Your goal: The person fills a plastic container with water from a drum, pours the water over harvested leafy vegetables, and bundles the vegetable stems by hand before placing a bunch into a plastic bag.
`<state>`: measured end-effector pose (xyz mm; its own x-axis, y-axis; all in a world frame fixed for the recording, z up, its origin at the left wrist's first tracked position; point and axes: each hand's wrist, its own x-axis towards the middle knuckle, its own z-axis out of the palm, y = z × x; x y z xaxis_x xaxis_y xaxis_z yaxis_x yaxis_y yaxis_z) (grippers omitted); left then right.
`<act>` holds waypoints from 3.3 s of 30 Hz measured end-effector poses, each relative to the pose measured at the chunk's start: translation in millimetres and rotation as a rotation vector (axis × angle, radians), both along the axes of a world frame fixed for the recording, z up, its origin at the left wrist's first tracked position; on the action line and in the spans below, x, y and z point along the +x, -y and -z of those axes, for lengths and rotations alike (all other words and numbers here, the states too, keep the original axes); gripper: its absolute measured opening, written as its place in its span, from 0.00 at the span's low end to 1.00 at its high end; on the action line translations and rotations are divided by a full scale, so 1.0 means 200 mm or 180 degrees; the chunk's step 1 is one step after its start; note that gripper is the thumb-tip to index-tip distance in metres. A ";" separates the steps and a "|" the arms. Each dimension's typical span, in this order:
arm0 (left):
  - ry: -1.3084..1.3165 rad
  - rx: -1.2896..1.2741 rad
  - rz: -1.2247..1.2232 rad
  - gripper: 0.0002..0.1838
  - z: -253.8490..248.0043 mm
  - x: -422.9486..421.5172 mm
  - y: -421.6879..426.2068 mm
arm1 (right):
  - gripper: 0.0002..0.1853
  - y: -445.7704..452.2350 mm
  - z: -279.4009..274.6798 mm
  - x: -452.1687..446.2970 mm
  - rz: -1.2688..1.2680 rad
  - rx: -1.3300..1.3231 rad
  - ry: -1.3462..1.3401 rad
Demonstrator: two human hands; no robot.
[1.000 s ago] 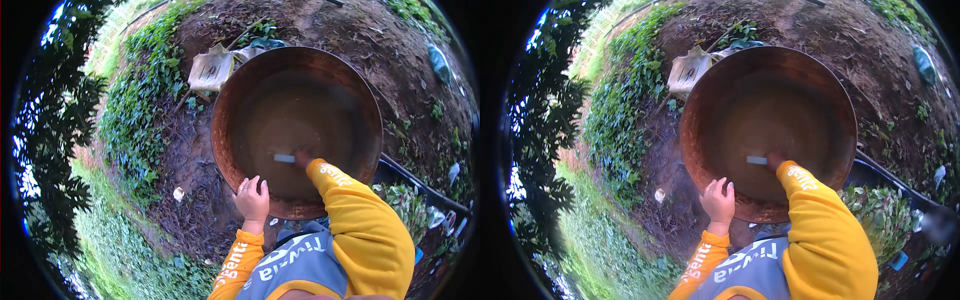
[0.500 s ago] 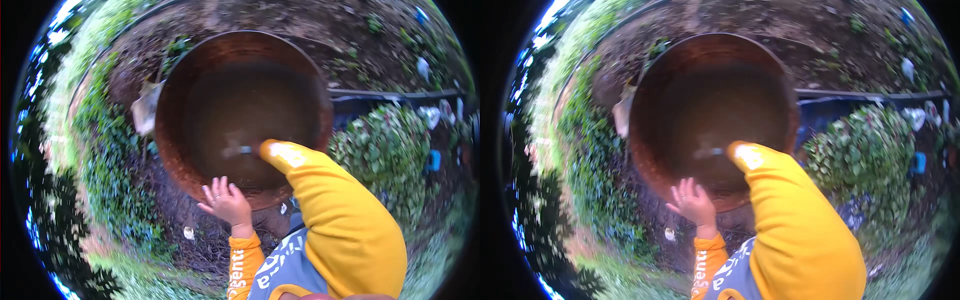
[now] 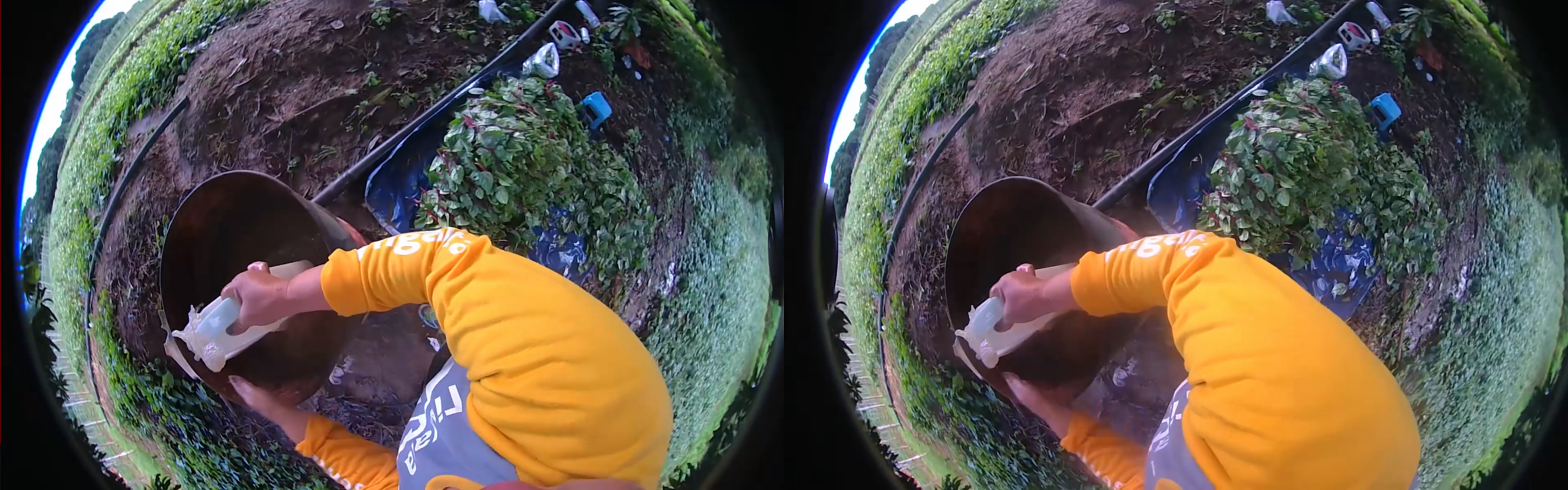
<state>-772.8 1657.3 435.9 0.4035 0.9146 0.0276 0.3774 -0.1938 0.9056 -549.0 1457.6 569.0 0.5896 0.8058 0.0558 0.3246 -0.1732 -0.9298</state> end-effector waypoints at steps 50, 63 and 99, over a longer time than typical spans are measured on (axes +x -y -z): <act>-0.1437 -0.5120 0.3488 0.17 1.12 2.28 4.55 | 0.21 4.39 0.60 0.96 0.1687 -0.2555 -0.0072; -0.0923 -0.4388 0.2159 0.12 1.64 2.87 4.58 | 0.15 4.47 0.46 1.40 0.1698 -0.2864 0.0456; -0.1198 0.3314 -0.0101 0.15 -0.26 0.75 1.39 | 0.22 1.40 -0.64 1.04 -0.0096 0.0285 0.2875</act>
<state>-622.2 1378.6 488.7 0.5245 0.5256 0.6698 0.6125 -0.7794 0.1320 -340.1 1178.0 697.5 0.2698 0.7906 0.5497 0.9399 -0.0921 -0.3288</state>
